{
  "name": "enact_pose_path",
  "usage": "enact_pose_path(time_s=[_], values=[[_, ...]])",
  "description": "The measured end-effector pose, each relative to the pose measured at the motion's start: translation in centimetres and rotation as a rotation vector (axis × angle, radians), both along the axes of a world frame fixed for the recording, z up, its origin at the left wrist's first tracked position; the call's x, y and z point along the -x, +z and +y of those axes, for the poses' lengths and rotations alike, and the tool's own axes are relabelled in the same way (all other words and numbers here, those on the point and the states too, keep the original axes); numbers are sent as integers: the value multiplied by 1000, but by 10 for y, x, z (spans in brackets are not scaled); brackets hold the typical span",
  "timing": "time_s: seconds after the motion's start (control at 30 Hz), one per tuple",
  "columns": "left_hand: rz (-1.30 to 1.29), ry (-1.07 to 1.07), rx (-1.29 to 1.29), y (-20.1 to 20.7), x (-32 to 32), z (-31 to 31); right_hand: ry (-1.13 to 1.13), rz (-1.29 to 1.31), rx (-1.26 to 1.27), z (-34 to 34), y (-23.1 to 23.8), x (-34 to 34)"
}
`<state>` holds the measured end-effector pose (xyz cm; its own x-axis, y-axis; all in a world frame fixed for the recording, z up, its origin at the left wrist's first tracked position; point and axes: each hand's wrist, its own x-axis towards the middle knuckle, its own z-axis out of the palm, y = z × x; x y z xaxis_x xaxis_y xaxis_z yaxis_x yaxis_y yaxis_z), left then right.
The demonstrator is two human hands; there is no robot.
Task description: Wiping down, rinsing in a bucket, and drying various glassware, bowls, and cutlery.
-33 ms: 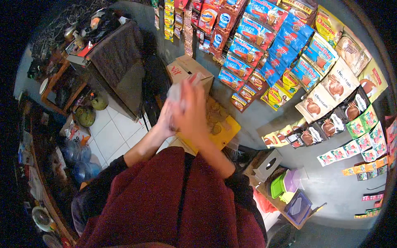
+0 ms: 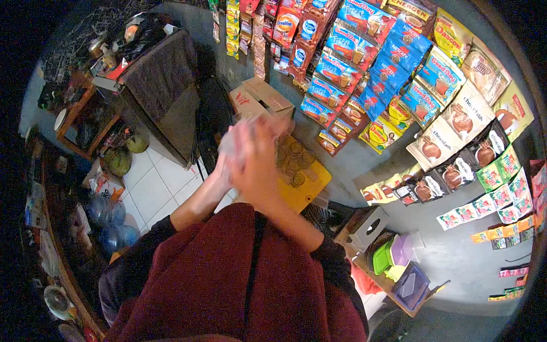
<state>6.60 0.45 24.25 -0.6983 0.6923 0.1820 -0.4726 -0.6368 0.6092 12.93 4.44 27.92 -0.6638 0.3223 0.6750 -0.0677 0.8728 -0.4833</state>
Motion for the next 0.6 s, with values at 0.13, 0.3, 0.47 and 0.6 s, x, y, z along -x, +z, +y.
enact_pose_path(time_s=[0.13, 0.3, 0.47, 0.6], values=[[-144, -467, -119, -12, 37, -6, 40, -55, -83, -6, 6, -5], [9, -372, 80, -1, 20, -12, 169, 165, 856, 49, -38, 18], [194, -286, 258, 1, 31, -11, 242, 555, 1080, 57, -44, 26], [298, 2, 366, -21, 21, 0, -51, -146, 886, 57, -6, 11]])
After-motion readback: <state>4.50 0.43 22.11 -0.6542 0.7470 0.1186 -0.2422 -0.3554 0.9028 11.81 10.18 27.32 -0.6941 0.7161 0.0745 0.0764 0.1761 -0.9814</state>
